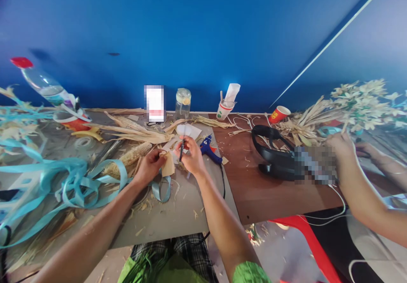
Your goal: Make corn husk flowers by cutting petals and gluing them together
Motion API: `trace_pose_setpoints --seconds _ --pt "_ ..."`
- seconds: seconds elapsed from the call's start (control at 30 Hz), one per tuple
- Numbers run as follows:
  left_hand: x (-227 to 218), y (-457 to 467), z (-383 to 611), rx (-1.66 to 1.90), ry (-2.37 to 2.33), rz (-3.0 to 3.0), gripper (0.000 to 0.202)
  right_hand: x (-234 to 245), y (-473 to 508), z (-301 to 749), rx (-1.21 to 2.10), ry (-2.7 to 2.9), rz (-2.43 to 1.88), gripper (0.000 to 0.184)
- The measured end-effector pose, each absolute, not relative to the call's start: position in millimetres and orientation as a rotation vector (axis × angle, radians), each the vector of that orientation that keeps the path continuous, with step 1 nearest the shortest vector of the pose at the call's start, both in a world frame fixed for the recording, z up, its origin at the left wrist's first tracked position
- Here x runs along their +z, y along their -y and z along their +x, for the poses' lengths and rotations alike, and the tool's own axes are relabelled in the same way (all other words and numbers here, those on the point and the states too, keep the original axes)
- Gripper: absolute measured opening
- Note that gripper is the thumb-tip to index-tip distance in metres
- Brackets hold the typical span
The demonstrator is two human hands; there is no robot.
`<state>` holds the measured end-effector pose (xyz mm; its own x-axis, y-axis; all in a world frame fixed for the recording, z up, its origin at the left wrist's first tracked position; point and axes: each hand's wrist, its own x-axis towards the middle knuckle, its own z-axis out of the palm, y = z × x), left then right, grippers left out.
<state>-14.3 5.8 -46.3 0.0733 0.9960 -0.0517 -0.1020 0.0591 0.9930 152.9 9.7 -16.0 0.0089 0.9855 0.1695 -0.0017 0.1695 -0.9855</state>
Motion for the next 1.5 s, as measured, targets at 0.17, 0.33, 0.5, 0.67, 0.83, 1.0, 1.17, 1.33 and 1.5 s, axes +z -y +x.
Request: trace_pose_setpoints --seconds 0.17,0.33,0.5,0.67,0.83,1.0,1.17,1.33,1.5 --pt "-37.9 0.6 -11.4 1.043 -1.085 1.179 0.016 -24.8 -7.0 141.6 0.991 1.523 -1.168 0.045" --pt "-31.3 2.9 -10.2 1.062 -1.097 1.094 0.023 -26.8 -7.5 139.8 1.141 1.370 -1.165 0.042" --pt "-28.2 4.0 -8.7 1.097 -1.010 0.920 0.032 -23.4 -8.0 136.9 1.433 1.076 -1.045 0.046" --pt "-32.1 2.4 -10.8 1.019 -0.940 0.870 0.034 -25.8 -9.0 136.2 1.400 1.025 -1.040 0.048" --pt "-33.4 0.5 -15.2 1.032 -0.914 0.873 0.034 -25.3 -7.9 135.0 1.434 1.011 -1.016 0.044" --pt "-35.5 -1.2 -16.6 1.005 -1.054 1.047 0.036 -23.1 -6.3 134.3 1.425 1.136 -1.029 0.048" --pt "-38.6 -0.9 -14.3 0.931 -1.102 1.270 0.037 -24.8 -7.2 137.3 1.289 1.271 -1.157 0.050" --pt "-28.1 3.6 -15.6 0.897 -0.951 1.126 0.036 -22.4 -8.9 141.3 1.599 1.009 -1.016 0.045" --pt "-25.0 3.2 -15.4 0.870 -1.003 1.123 0.038 -20.6 -9.5 141.5 1.694 0.953 -0.957 0.047"
